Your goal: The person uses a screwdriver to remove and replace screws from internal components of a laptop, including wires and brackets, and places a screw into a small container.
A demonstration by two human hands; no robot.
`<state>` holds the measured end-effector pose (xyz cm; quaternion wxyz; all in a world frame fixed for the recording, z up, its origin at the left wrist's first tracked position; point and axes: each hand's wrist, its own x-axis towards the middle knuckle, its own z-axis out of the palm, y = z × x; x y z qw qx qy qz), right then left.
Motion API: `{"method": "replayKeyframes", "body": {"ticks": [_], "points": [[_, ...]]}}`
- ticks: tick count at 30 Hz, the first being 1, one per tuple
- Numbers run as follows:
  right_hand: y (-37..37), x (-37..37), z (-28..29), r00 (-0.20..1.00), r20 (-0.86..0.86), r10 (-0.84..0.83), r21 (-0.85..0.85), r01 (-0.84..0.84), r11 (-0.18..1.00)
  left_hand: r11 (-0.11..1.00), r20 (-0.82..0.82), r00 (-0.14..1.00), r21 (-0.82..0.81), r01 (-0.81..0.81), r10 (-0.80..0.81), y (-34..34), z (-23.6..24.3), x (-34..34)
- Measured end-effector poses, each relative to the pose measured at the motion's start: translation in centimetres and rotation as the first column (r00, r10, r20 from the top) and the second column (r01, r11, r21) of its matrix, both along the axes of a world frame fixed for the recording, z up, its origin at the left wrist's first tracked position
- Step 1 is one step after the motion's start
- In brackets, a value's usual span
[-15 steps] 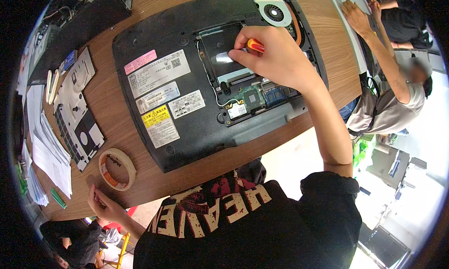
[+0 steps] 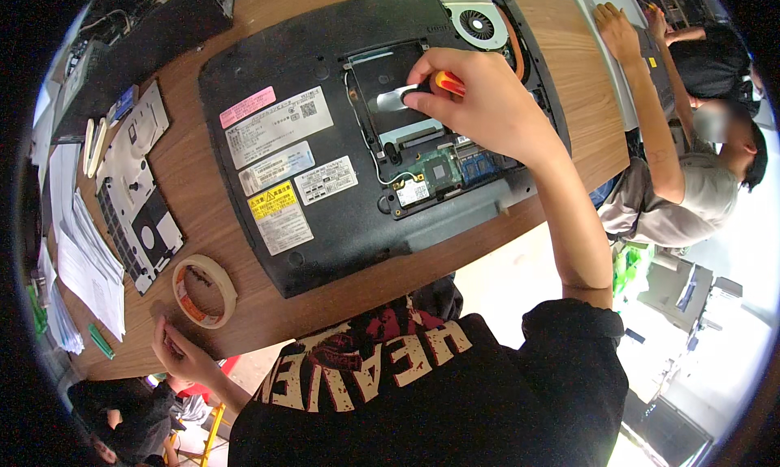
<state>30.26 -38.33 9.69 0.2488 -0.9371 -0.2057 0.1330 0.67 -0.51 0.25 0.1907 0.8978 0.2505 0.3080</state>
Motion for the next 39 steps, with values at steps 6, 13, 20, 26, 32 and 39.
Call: {"method": "replayKeyframes", "body": {"ticks": [6, 13, 20, 26, 32, 39], "points": [[-1.1, -0.9, 0.2, 0.984, 0.177, 0.011, 0.127, -0.034, 0.991, 0.999, -0.039, 0.998, -0.037, 0.039, -0.040, 0.8, -0.7, -0.8], [-0.5, -1.8, 1.8, 0.996, 0.078, 0.033, 0.207, -0.049, 0.977, 0.993, 0.075, 0.995, -0.103, -0.052, 0.060, 0.5, -1.5, -1.5], [-1.7, -4.2, 3.6, 0.965, -0.217, 0.145, 0.670, 0.040, 0.741, 0.997, 0.081, 0.994, 0.006, -0.072, 0.071, -0.2, 0.7, 1.0], [3.3, -4.3, 4.0, 0.915, -0.230, 0.333, 0.839, 0.012, 0.544, 0.988, 0.120, 0.984, -0.092, -0.121, 0.131, -0.5, 1.5, 0.2], [2.8, -4.3, 2.9, 0.942, -0.242, 0.232, 0.802, 0.059, 0.595, 0.983, 0.088, 0.993, -0.174, -0.060, 0.077, -0.9, 2.5, 0.1], [2.0, -5.4, 2.7, 0.921, -0.346, 0.180, 0.789, 0.182, 0.587, 0.963, 0.105, 0.961, -0.058, 0.263, -0.256, -2.3, 3.8, 2.3]]}}
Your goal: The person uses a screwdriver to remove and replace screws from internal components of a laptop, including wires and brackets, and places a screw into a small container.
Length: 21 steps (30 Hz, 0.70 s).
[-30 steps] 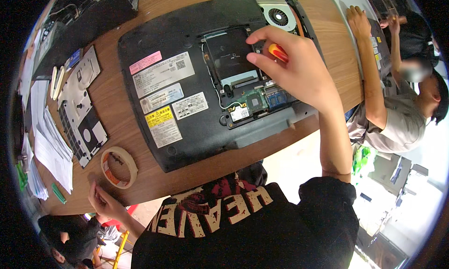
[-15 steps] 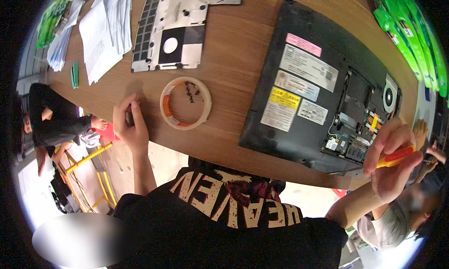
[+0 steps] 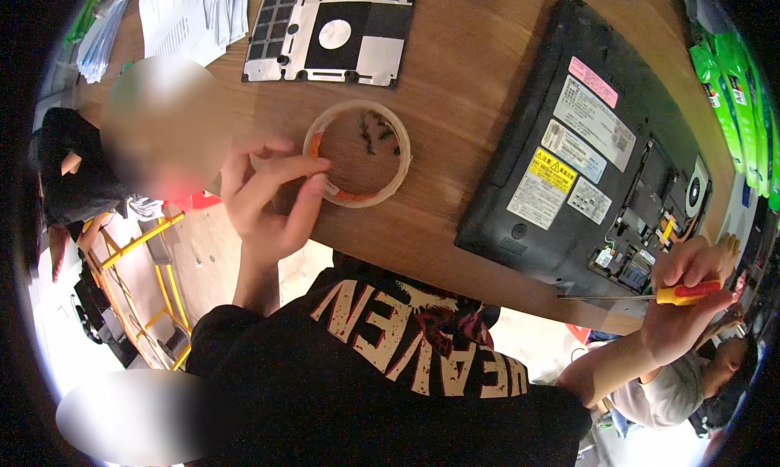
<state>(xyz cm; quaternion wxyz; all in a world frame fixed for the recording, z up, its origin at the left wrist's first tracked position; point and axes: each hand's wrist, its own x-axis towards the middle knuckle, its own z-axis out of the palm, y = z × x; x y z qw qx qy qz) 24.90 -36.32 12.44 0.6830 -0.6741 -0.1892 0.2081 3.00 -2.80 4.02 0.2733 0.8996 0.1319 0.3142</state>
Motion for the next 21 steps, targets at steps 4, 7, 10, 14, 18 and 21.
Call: {"method": "replayKeyframes", "body": {"ticks": [4, 7, 10, 14, 18, 21], "points": [[-0.6, 0.1, -0.5, 1.000, -0.022, 0.003, -0.001, -0.003, 1.000, 1.000, -0.051, 0.999, -0.029, 0.011, -0.013, 0.0, -0.1, 1.1], [-0.6, 0.1, -0.6, 0.999, -0.034, 0.032, -0.010, -0.033, 0.999, 0.998, -0.151, 0.988, -0.049, 0.028, -0.035, 0.0, 0.1, 1.8], [-0.4, 0.0, -0.7, 0.999, -0.023, 0.026, -0.006, -0.026, 1.000, 0.997, -0.217, 0.975, -0.072, 0.040, -0.055, -0.1, -0.2, 2.3], [-0.4, -0.4, -0.9, 1.000, -0.010, 0.011, 0.011, -0.011, 1.000, 0.996, -0.275, 0.959, -0.082, 0.046, -0.067, -0.2, -0.1, 2.5], [-1.0, -0.6, -1.4, 0.999, -0.018, -0.033, 0.020, 0.034, 0.999, 0.998, -0.321, 0.946, -0.058, 0.027, -0.044, -0.6, 0.1, 3.0], [-2.3, -0.9, -1.7, 0.997, -0.042, -0.065, 0.036, 0.067, 0.997, 0.996, -0.280, 0.956, -0.051, 0.079, -0.090, -0.6, -0.3, 3.6]]}}
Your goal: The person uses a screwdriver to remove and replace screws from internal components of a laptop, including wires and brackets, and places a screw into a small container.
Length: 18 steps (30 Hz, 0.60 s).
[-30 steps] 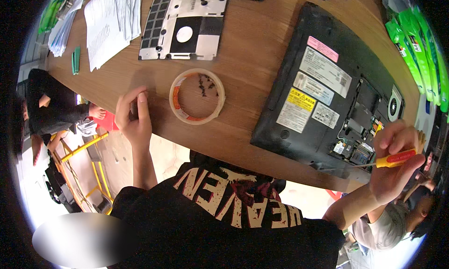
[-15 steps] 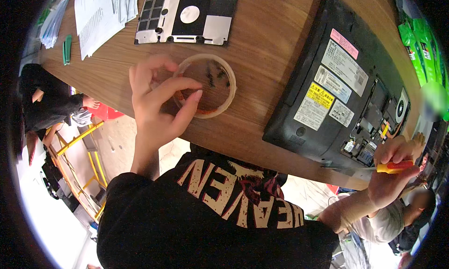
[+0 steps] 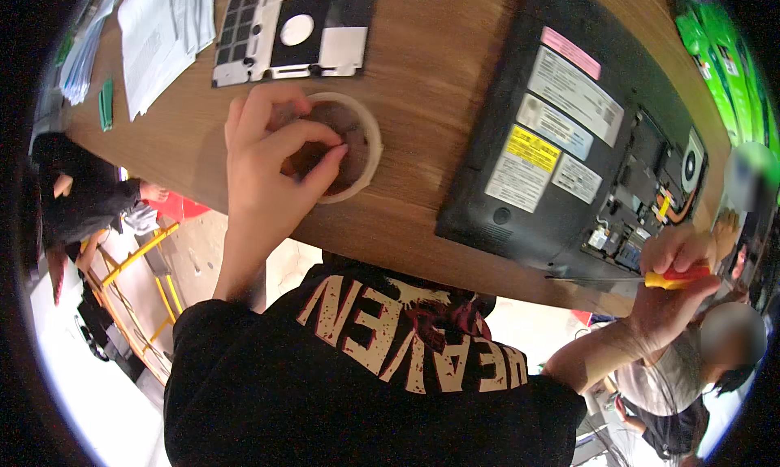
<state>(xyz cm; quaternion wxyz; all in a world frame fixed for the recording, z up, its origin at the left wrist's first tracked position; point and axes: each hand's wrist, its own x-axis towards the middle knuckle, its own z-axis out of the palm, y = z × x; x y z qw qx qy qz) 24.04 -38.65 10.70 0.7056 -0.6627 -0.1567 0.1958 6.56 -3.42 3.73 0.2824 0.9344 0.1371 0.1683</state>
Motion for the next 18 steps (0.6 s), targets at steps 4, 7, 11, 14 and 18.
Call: {"method": "replayKeyframes", "body": {"ticks": [4, 7, 11, 14, 18], "points": [[-1.3, -0.3, 0.0, 0.995, -0.065, -0.071, 0.037, 0.073, 0.997, 0.997, -0.006, 1.000, 0.073, 0.019, -0.019, -0.6, 0.4, 0.2], [-1.8, -0.8, 0.1, 0.996, 0.008, -0.083, 0.103, 0.082, 0.991, 0.993, 0.018, 0.997, -0.094, -0.077, 0.079, -1.5, 2.1, -0.1], [-4.5, -1.7, -0.6, 0.990, 0.037, -0.138, 0.225, 0.126, 0.966, 0.889, 0.179, 0.984, -0.454, 0.061, 0.024, -2.4, 3.1, -1.0], [-6.5, -2.7, -1.3, 0.983, -0.028, -0.181, 0.345, 0.180, 0.921, 0.816, 0.189, 0.982, -0.568, 0.102, 0.009, -4.3, 3.9, 0.8], [-9.1, -4.3, -2.9, 0.962, -0.090, -0.259, 0.455, 0.270, 0.848, 0.785, 0.254, 0.951, -0.546, 0.293, -0.178, -8.3, 3.8, 3.9]]}}
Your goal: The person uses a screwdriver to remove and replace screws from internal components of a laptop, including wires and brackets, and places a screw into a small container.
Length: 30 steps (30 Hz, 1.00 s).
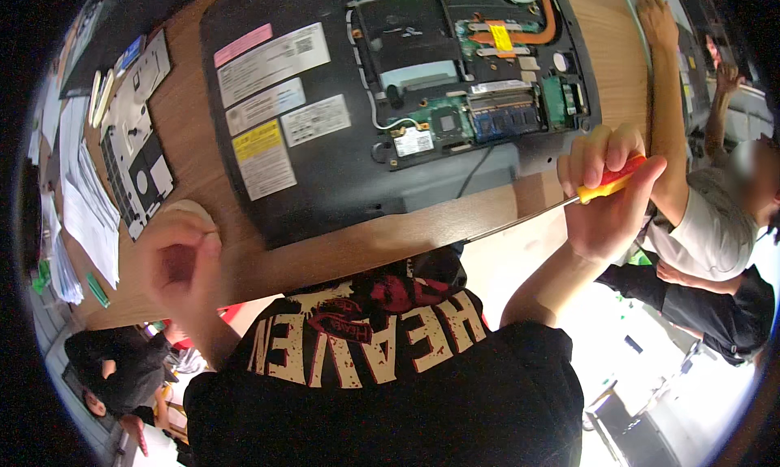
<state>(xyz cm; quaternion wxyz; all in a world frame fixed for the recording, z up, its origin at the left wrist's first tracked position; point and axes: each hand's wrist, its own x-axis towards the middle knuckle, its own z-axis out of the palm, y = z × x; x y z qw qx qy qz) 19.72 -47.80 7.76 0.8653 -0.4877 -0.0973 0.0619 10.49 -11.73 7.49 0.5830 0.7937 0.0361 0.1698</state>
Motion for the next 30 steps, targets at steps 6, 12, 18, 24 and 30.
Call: {"method": "replayKeyframes", "body": {"ticks": [6, 12, 18, 24, 30], "points": [[-3.2, -3.1, -2.6, 0.988, -0.068, -0.140, 0.105, 0.147, 0.984, 0.940, -0.047, 0.942, 0.065, 0.335, -0.332, -5.0, -0.2, 3.8], [-5.2, -4.4, -4.1, 0.964, -0.122, -0.237, 0.165, 0.256, 0.953, 0.929, -0.027, 0.938, 0.127, 0.347, -0.347, -7.0, -1.1, 4.9], [-5.0, -3.8, -4.9, 0.949, -0.150, -0.276, 0.162, 0.299, 0.940, 0.904, -0.065, 0.943, 0.270, 0.331, -0.325, -9.1, -1.1, 5.4], [-4.8, -2.9, -4.7, 0.957, -0.144, -0.252, 0.155, 0.274, 0.949, 0.865, -0.016, 0.927, 0.355, 0.356, -0.375, -9.3, -1.2, 6.6], [-4.4, -2.5, -4.9, 0.958, -0.155, -0.242, 0.169, 0.267, 0.949, 0.747, -0.135, 0.915, 0.537, 0.391, -0.381, -9.4, -0.6, 7.4]]}}
